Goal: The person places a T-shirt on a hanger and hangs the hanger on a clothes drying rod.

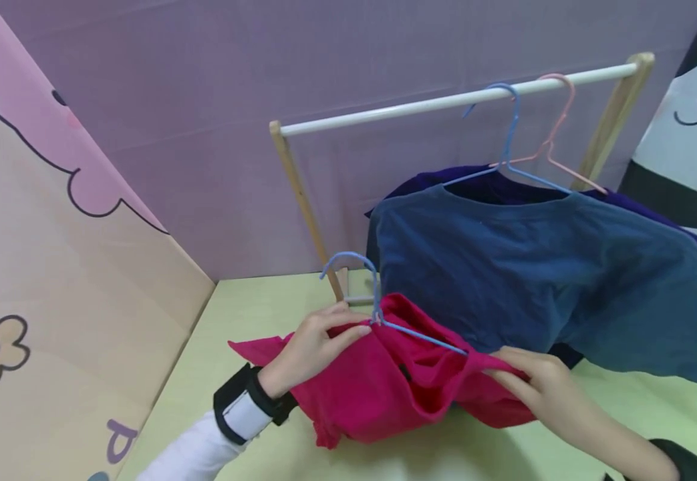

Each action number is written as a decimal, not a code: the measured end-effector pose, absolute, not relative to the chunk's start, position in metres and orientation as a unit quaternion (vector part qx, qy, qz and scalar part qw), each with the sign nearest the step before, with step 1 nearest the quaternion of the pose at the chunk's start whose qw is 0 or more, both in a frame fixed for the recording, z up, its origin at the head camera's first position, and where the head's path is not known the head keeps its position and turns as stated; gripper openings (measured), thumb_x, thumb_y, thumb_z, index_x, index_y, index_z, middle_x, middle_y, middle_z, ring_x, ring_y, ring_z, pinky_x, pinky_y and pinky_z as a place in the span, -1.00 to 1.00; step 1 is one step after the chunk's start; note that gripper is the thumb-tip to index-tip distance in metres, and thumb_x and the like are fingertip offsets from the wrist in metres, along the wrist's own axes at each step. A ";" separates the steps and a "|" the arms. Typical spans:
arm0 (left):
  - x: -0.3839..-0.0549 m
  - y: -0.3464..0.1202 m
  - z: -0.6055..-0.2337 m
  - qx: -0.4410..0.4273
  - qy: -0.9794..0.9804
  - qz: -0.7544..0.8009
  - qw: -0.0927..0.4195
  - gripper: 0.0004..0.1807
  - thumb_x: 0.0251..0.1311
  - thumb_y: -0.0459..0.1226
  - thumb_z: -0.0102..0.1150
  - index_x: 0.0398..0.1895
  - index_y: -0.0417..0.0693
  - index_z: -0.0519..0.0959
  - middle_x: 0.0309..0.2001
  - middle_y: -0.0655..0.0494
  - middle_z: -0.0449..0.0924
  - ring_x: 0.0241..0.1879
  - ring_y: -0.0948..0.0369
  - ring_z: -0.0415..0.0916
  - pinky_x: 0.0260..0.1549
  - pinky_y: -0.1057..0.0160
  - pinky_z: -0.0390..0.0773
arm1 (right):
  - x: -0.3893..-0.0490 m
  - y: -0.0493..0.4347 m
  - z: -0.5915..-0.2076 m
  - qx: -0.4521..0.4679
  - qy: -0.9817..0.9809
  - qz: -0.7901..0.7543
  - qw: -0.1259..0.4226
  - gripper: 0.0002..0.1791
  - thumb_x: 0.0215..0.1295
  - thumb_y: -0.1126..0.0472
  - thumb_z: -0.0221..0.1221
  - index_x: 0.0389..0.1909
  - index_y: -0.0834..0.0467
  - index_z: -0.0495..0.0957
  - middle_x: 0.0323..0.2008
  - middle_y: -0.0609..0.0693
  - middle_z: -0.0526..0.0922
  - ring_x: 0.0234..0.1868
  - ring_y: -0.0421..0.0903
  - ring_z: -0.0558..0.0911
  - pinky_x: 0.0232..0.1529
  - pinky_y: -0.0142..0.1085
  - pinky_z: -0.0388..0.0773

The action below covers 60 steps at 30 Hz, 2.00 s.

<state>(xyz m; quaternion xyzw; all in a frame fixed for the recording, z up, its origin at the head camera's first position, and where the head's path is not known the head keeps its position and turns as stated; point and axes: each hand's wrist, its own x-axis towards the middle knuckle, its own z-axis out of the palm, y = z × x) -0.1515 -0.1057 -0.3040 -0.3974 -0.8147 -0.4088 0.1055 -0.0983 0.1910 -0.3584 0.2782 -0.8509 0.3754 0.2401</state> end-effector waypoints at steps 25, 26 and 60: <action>-0.164 -0.134 -0.305 -0.327 -0.835 -0.408 0.173 -0.72 -0.04 -0.44 0.18 -0.19 -0.11 0.54 -0.22 -0.03 0.51 -0.23 0.14 0.43 -0.30 0.05 0.54 | -0.092 0.269 -0.302 0.087 -0.935 0.295 0.179 -0.87 0.01 0.41 0.17 -0.36 0.24 0.53 -0.63 -0.02 0.53 -0.75 -0.29 0.39 -0.74 -0.49 0.41; -0.161 -0.135 -0.303 -0.325 -0.838 -0.405 0.169 -0.74 -0.03 -0.45 0.17 -0.20 -0.14 0.54 -0.24 -0.05 0.51 -0.24 0.11 0.43 -0.30 0.04 0.54 | -0.094 0.271 -0.298 0.085 -0.934 0.296 0.180 -0.89 0.04 0.40 0.16 -0.36 0.23 0.53 -0.64 -0.03 0.53 -0.76 -0.28 0.40 -0.74 -0.50 0.41; -0.158 -0.157 -0.348 -0.336 -0.857 -0.391 -0.011 -0.80 0.09 -0.31 0.11 -0.18 -0.05 0.53 -0.18 0.12 0.53 -0.19 0.18 0.43 -0.22 0.04 0.51 | -0.183 0.250 -0.252 0.077 -0.923 0.335 0.175 -0.61 0.21 0.05 0.05 -0.16 0.32 0.49 -0.64 0.09 0.49 -0.73 -0.07 0.38 -0.74 -0.42 0.29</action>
